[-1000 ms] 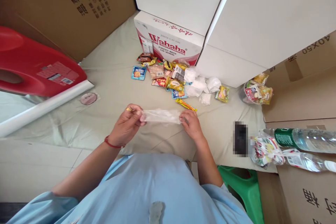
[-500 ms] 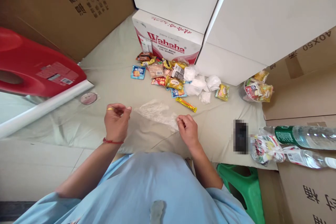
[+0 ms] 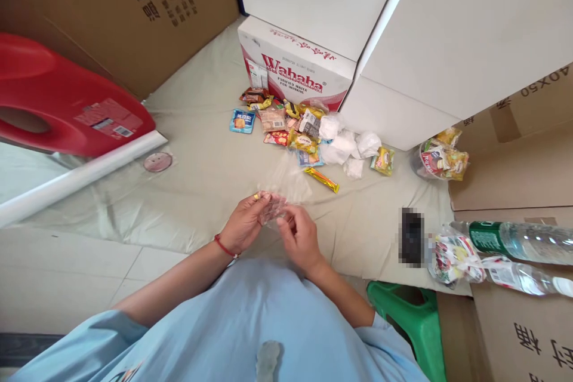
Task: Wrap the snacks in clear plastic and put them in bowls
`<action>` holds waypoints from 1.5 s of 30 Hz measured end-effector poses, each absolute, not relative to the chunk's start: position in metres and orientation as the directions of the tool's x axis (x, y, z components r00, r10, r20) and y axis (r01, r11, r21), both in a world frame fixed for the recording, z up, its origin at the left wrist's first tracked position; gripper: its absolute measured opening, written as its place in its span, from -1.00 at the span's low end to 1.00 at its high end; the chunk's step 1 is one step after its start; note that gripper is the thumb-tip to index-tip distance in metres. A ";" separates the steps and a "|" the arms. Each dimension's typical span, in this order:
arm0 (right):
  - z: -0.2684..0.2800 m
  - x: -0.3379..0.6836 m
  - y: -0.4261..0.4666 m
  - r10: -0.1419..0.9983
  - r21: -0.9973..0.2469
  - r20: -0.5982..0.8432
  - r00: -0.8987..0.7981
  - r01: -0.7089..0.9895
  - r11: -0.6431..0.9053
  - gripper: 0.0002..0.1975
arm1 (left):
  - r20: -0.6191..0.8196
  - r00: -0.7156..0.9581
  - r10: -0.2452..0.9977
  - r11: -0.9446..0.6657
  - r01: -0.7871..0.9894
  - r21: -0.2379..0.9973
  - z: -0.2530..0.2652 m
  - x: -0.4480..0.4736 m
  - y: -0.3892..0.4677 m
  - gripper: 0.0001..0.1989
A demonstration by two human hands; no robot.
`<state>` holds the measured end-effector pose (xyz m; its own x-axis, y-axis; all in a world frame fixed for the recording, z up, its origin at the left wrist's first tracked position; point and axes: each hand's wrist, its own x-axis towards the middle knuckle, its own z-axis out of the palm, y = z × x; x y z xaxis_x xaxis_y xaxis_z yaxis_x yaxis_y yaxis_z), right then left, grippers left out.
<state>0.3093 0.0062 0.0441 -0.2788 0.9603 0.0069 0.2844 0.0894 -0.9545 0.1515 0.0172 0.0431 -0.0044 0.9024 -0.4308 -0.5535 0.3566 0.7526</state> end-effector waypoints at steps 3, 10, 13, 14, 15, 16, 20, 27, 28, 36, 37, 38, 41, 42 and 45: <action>0.038 0.314 0.016 0.992 -0.961 -0.071 -0.108 0.273 -0.039 -0.63 | -0.386 0.079 0.919 0.361 -0.561 0.745 0.048 0.153 0.014 -0.53; 0.027 0.328 0.041 0.991 -0.980 -0.132 0.014 0.149 -0.133 -0.73 | -0.487 -0.235 0.841 0.300 -0.547 0.782 0.027 0.132 0.029 -0.51; 0.025 0.338 0.049 0.965 -0.965 -0.263 0.013 0.007 -0.263 -0.66 | -0.493 -0.336 0.802 0.377 -0.357 0.855 0.009 0.101 0.041 -0.54; 0.024 0.342 0.052 0.950 -0.950 -0.312 0.001 -0.022 -0.312 -0.65 | -0.484 -0.359 0.798 0.405 -0.275 0.872 0.005 0.092 0.045 -0.56; 0.023 0.345 0.053 0.937 -0.936 -0.350 -0.008 -0.029 -0.350 -0.64 | -0.476 -0.384 0.791 0.429 -0.207 0.880 0.002 0.083 0.047 -0.59; 0.021 0.348 0.055 0.929 -0.928 -0.371 -0.007 -0.016 -0.371 -0.64 | -0.457 -0.422 0.783 0.444 -0.136 0.886 0.002 0.076 0.048 -0.62; 0.009 0.352 0.053 0.939 -0.934 -0.343 0.034 0.096 -0.345 -0.70 | -0.001 -0.677 0.736 0.303 0.328 0.895 0.012 0.069 0.042 -0.58; 0.000 0.358 0.041 0.957 -0.941 -0.288 0.048 0.172 -0.292 -0.73 | 0.184 0.175 0.967 -0.253 0.628 0.736 0.012 0.098 0.033 -0.82; 0.000 0.364 0.039 0.956 -0.939 -0.289 0.061 0.175 -0.295 -0.72 | 0.134 0.230 0.964 -0.252 0.627 0.737 0.006 0.097 0.033 -0.79; 0.025 0.441 0.041 0.970 -0.797 -0.234 0.060 0.559 -0.227 -0.61 | 0.013 0.128 0.992 -0.082 0.554 0.828 -0.018 0.061 0.011 -0.64; 0.033 0.443 0.052 0.989 -0.752 -0.128 0.072 0.643 -0.144 -0.62 | -0.001 0.066 0.998 -0.032 0.508 0.861 -0.017 0.062 0.010 -0.61; 0.042 0.442 0.066 0.998 -0.701 -0.012 0.069 0.711 -0.058 -0.63 | -0.018 -0.008 1.000 0.020 0.464 0.886 -0.017 0.064 0.012 -0.56; 0.060 0.411 0.121 0.980 -0.569 0.173 -0.101 0.802 0.183 -0.69 | -0.040 -0.149 0.988 0.101 0.422 0.901 -0.017 0.076 0.020 -0.48; 0.062 0.394 0.141 0.970 -0.526 0.171 -0.174 0.816 0.239 -0.72 | -0.028 -0.147 0.989 0.092 0.454 0.886 -0.017 0.080 0.022 -0.49; 0.056 0.340 0.193 0.954 -0.341 0.113 -0.279 0.891 0.301 -0.57 | 0.031 -0.055 0.998 0.009 0.613 0.790 -0.020 0.090 0.019 -0.63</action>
